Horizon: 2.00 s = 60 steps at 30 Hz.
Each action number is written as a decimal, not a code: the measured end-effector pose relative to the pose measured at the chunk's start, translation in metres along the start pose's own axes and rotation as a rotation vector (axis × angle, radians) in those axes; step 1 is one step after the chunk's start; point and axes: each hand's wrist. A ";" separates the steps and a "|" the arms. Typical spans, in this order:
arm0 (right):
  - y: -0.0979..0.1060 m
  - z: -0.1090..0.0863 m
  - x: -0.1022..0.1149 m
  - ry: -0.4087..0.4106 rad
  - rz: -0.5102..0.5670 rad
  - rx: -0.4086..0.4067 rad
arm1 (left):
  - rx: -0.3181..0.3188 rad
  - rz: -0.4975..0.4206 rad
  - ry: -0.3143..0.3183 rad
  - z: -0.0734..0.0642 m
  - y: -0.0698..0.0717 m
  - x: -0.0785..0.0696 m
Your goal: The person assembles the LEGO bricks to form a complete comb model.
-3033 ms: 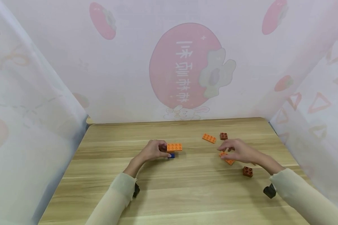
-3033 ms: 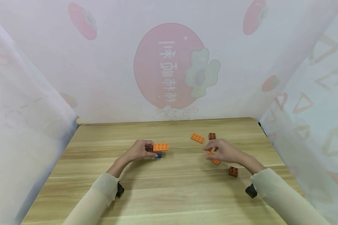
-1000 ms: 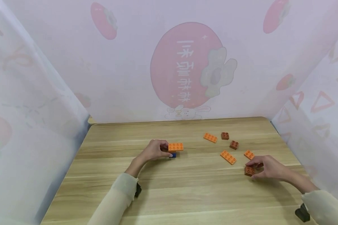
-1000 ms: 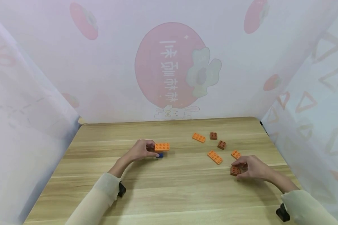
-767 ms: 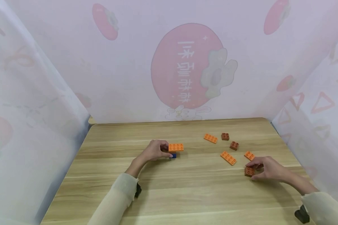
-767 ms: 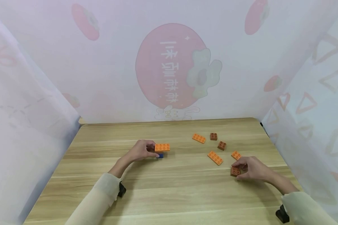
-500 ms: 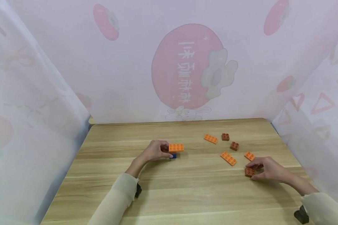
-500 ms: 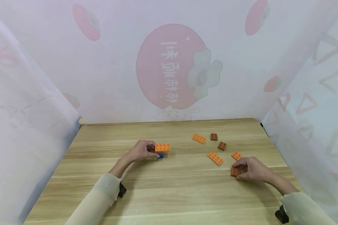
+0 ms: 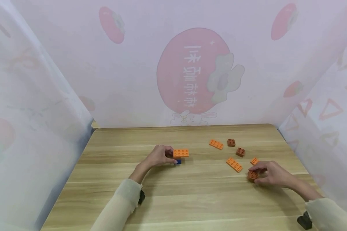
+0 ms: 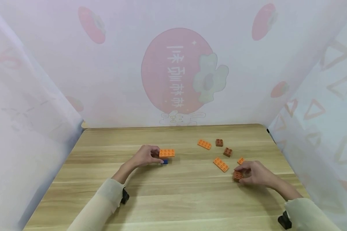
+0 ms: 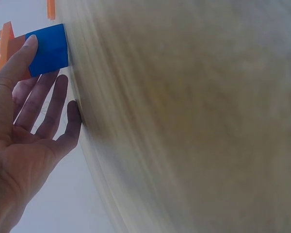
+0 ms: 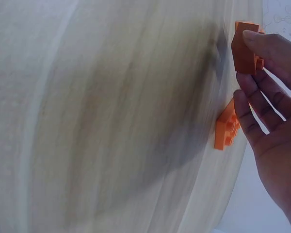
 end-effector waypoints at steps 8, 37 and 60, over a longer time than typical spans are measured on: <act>-0.006 0.013 0.011 0.004 0.000 -0.035 | 0.007 0.014 -0.009 -0.001 0.003 0.001; -0.012 0.088 0.066 0.025 0.065 -0.040 | 0.022 -0.003 -0.027 0.001 0.003 -0.005; -0.023 0.143 0.107 0.123 0.104 0.005 | 0.025 -0.023 -0.039 0.000 0.002 -0.004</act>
Point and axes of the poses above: each hand's wrist, its own z-axis towards the middle knuckle, its own y-axis out of the back of the hand, x = y × z, and after that the axes turned 9 degrees about -y, right-handed
